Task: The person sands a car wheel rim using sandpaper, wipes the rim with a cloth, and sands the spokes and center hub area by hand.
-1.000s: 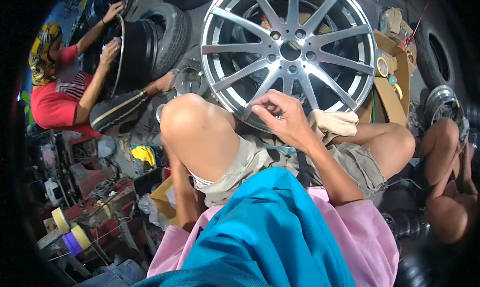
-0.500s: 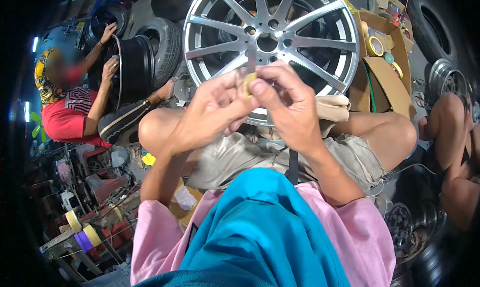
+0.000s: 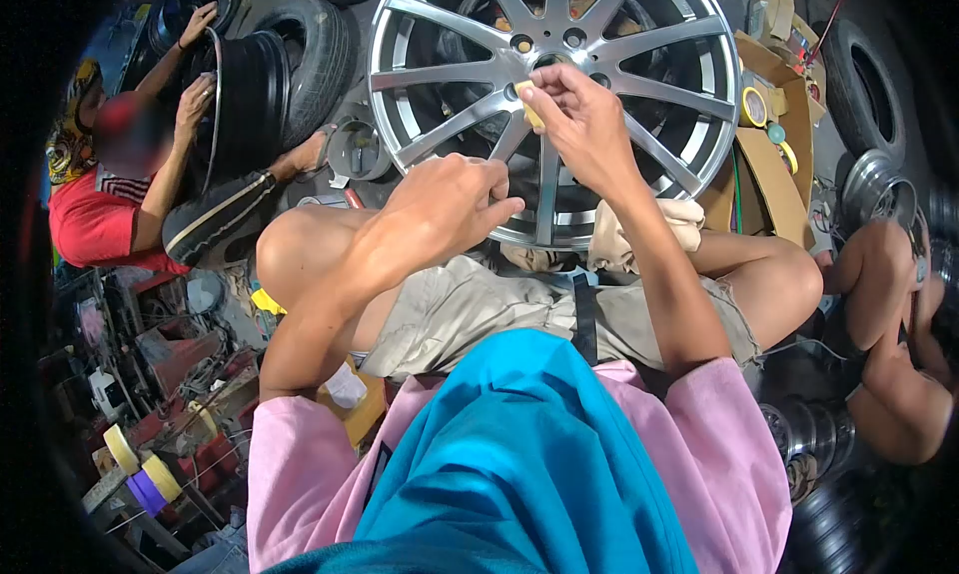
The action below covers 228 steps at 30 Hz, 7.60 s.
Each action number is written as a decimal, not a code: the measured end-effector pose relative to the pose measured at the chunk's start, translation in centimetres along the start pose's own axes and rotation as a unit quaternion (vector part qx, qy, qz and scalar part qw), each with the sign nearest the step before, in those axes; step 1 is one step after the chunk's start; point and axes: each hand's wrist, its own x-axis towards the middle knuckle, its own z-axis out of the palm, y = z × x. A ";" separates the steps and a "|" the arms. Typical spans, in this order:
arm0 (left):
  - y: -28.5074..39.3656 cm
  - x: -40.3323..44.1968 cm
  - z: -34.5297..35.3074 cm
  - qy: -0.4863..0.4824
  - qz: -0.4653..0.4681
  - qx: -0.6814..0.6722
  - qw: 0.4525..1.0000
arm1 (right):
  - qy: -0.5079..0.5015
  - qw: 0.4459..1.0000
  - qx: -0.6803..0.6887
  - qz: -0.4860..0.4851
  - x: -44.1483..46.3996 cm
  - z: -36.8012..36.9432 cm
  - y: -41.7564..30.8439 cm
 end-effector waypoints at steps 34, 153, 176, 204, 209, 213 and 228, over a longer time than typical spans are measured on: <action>2.4 -3.2 -0.8 -0.038 0.112 0.014 0.993 | -0.152 0.815 -0.424 -0.364 22.3 9.2 -2.9; 2.3 1.2 -2.1 -0.049 0.115 -0.165 0.978 | -0.214 0.812 -0.541 -0.035 -9.7 -11.1 -1.2; -7.3 -1.1 24.9 -0.286 0.054 -0.009 0.957 | -0.303 0.900 -0.295 0.109 -12.9 -14.3 -2.0; -5.5 2.0 -0.1 0.277 -0.126 -0.497 0.812 | -0.269 0.899 -0.318 0.133 -12.7 -12.9 -1.8; -6.3 5.8 0.8 0.297 -0.060 -0.180 0.936 | -0.265 0.901 -0.323 0.112 -12.8 -13.1 -1.2; -6.9 8.9 2.4 0.303 0.016 -0.032 0.952 | -0.259 0.898 -0.336 0.120 -13.0 -13.5 -1.2; -8.1 10.8 2.1 0.306 0.022 0.132 0.943 | -0.230 0.909 -0.331 0.112 -13.1 -13.8 -1.2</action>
